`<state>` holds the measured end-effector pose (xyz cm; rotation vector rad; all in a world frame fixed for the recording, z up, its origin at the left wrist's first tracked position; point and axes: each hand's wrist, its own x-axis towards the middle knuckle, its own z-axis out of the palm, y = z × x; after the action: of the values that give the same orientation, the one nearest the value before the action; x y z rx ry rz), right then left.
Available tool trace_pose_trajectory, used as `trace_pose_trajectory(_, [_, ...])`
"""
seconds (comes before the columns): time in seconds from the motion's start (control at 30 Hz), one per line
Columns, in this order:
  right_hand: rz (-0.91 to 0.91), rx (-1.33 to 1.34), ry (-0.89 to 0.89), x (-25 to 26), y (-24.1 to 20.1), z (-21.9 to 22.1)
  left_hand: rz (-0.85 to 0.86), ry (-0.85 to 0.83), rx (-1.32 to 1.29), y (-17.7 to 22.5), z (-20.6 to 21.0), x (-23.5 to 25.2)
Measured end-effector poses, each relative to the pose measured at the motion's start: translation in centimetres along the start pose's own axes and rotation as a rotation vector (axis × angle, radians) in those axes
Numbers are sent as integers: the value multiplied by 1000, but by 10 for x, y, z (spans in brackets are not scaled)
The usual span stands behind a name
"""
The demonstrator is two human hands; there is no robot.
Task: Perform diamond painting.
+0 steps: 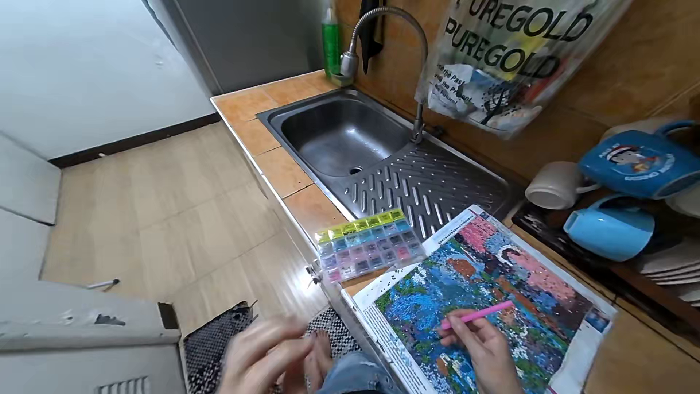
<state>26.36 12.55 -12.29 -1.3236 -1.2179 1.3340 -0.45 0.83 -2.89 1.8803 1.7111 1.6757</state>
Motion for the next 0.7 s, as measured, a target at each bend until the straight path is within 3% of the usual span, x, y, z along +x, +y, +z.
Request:
trace_pose_trajectory(0.1, [7, -7, 7, -1, 0, -2, -12, -191, 84, -42, 46, -36])
trace_pose_trajectory(0.27, [43, -39, -48, -10, 2, -1, 25, -534, -11, -57, 80, -73])
trace_pose_trajectory(0.47, [62, -90, -88, -18, 4, 5, 115, -679, -14, -60, 85, -69])
trace_pose_trajectory(0.7, [-53, -233, -111, -23, 8, 4, 141, -796, 12, -68, 93, -69])
